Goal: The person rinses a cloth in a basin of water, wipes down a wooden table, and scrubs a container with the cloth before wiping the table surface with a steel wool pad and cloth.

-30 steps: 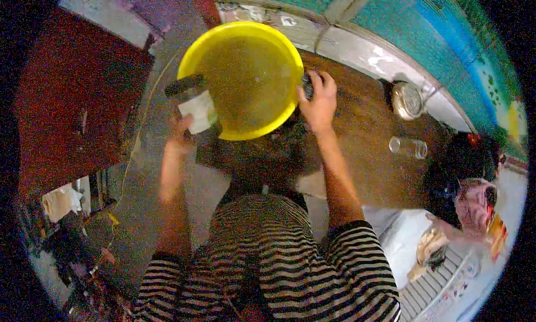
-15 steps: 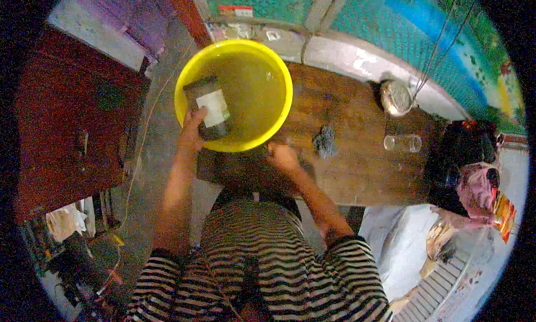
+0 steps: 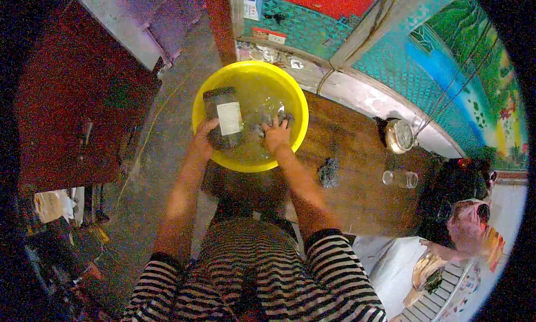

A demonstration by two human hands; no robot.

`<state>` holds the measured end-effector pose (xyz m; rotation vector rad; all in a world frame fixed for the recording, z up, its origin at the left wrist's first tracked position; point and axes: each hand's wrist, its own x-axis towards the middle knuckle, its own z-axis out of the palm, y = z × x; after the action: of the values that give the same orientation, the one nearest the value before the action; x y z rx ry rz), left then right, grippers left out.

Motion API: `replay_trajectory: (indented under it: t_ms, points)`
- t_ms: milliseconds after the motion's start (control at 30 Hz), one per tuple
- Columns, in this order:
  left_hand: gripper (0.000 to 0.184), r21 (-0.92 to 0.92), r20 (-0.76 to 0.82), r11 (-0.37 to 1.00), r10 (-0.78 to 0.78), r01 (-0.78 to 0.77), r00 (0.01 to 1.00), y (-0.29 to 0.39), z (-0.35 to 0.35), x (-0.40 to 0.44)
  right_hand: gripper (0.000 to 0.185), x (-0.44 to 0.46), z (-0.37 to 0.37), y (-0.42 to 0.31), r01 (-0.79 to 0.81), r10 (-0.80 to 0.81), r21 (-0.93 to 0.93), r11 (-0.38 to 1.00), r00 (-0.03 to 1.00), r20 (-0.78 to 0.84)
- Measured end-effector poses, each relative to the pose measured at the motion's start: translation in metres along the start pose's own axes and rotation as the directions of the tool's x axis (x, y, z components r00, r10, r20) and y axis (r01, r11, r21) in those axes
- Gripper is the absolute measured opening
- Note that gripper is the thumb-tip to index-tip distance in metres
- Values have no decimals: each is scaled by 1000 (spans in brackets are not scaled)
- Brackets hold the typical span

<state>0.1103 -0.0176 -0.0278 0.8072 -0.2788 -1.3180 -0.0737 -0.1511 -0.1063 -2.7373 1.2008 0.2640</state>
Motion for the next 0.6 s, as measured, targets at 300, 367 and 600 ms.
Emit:
replay_trajectory:
  t_ms: [300, 367, 600]
  points:
    - [53, 106, -130, 992, 88, -75, 988, -1, 12, 10, 37, -33, -76, -16, 150, 237, 905, 397, 936, -259]
    - [51, 142, -163, 989, 67, -44, 984, -9, 14, 18, 39, -54, -95, -43, 302, 228, 872, 385, 884, -407]
    - [47, 312, -203, 933, 248, -178, 947, -24, 24, 35, 49, -33, -124, -81, 219, 46, 479, 850, 875, -482]
